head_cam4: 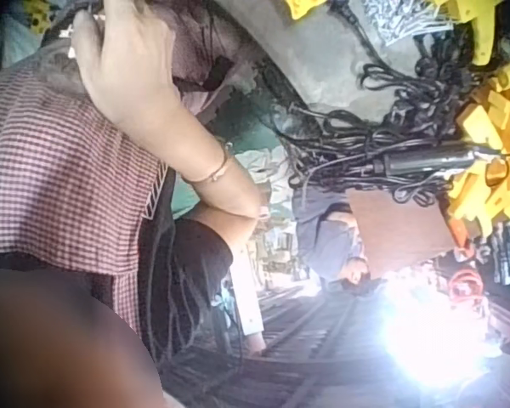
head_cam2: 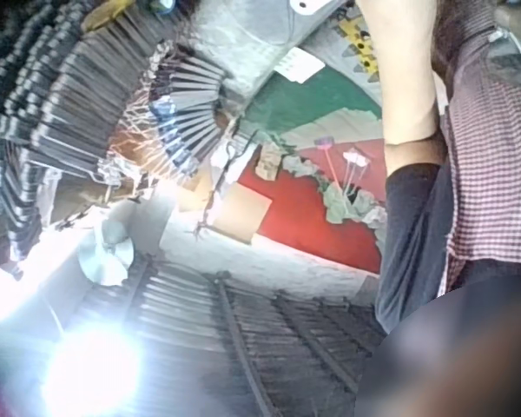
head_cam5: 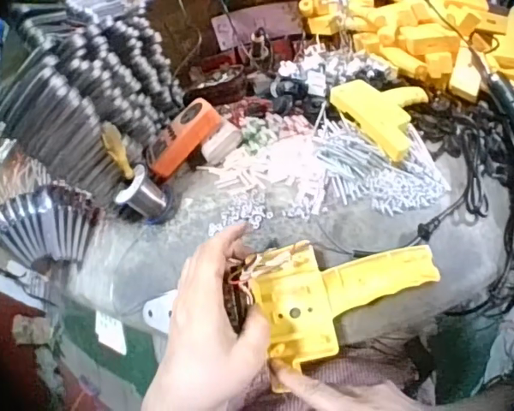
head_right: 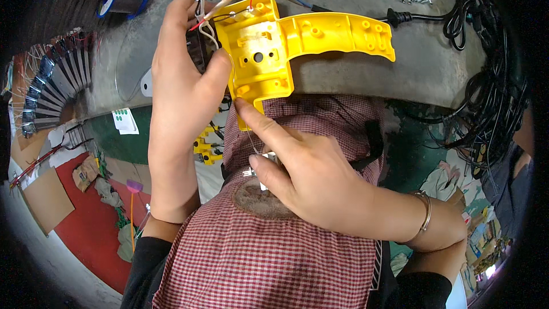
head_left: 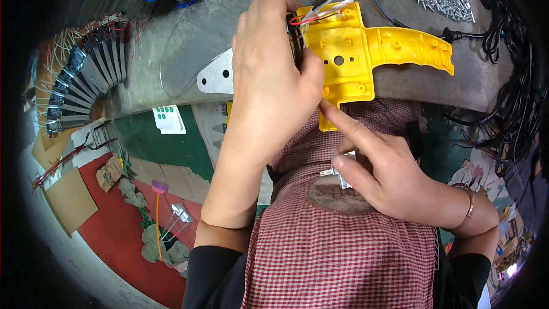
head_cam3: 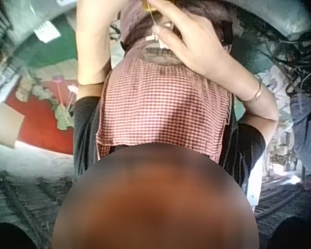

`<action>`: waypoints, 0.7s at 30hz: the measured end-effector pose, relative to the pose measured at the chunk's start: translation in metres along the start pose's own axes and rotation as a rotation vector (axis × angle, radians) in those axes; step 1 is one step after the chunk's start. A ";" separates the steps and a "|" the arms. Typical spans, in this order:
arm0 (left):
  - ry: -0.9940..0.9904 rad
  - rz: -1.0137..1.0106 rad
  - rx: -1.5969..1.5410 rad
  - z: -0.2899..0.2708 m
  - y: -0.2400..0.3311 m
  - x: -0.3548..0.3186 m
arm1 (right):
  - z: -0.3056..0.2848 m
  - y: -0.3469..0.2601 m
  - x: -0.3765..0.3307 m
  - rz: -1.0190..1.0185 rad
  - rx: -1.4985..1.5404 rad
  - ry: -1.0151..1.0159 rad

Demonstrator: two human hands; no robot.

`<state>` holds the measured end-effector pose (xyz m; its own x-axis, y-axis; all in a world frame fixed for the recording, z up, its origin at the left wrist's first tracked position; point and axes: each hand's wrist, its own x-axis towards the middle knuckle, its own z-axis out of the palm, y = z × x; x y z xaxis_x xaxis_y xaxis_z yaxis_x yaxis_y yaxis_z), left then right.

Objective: The person assembles an electronic tool by soldering wires to metal components with a soldering iron, then screwing together a yellow plastic casing with an electric screwdriver.

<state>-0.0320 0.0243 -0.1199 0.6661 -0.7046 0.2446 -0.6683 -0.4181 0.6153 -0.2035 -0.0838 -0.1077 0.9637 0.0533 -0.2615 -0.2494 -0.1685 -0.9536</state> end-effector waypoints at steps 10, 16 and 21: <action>0.098 0.049 0.202 0.009 0.021 -0.012 | 0.001 -0.010 0.004 -0.081 -0.207 0.089; 0.210 0.085 0.140 0.002 0.013 -0.023 | -0.006 -0.019 0.008 -0.035 -0.245 0.006; -0.042 0.308 -0.155 -0.030 0.007 -0.071 | -0.018 -0.030 0.012 0.047 -0.198 -0.064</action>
<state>-0.0737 0.0883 -0.1106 0.4246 -0.8083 0.4079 -0.7755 -0.0922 0.6246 -0.1825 -0.0954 -0.0797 0.9418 0.1022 -0.3202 -0.2646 -0.3622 -0.8937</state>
